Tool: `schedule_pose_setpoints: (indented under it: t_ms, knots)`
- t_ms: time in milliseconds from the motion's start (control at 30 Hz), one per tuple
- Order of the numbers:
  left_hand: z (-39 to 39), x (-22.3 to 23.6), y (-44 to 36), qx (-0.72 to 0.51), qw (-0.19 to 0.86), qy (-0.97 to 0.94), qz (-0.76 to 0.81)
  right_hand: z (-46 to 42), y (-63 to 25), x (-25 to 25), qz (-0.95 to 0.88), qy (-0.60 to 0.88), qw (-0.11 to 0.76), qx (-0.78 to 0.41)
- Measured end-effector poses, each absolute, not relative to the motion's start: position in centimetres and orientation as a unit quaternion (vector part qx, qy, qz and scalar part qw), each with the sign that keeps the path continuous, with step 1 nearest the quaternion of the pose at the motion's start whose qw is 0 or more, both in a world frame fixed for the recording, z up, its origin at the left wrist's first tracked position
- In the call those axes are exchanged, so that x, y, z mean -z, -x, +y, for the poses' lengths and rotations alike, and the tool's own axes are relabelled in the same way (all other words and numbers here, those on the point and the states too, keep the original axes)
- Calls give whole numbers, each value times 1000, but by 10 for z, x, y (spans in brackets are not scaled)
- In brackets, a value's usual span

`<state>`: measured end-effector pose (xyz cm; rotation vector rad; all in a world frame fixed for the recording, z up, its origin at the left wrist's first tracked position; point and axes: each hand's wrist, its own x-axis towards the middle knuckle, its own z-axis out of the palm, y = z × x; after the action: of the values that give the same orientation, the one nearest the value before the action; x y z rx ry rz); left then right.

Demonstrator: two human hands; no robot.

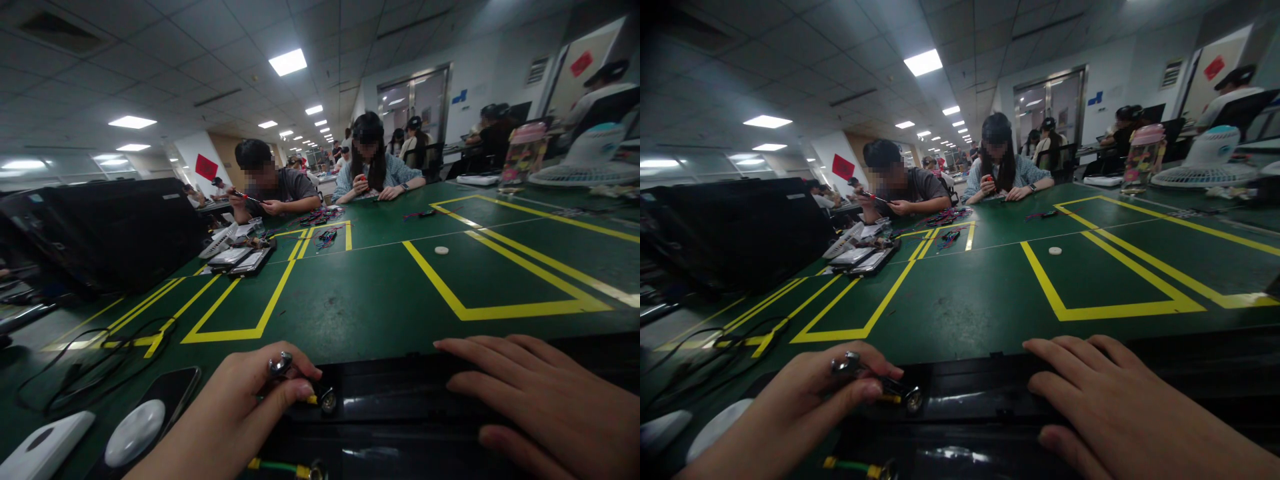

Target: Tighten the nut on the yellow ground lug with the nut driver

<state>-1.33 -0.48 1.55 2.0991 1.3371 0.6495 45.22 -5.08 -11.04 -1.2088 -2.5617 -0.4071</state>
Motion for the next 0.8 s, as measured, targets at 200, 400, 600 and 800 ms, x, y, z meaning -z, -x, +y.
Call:
schedule_pose_setpoints:
  t_ms: [200, 400, 600, 800]
  knots:
    - [-5, -12, 15, -257, 297, -777, 491, -52, -454, 112, -888, 416, 122, 154]
    - [4, -10, 26, -305, 382, -712, 504, -51, -455, 113, -887, 421, 150, 118]
    - [8, -22, 24, -350, 474, -598, 544, -54, -457, 114, -887, 417, 130, 147]
    - [0, -25, 26, -326, 363, -725, 487, -51, -454, 111, -891, 413, 140, 124]
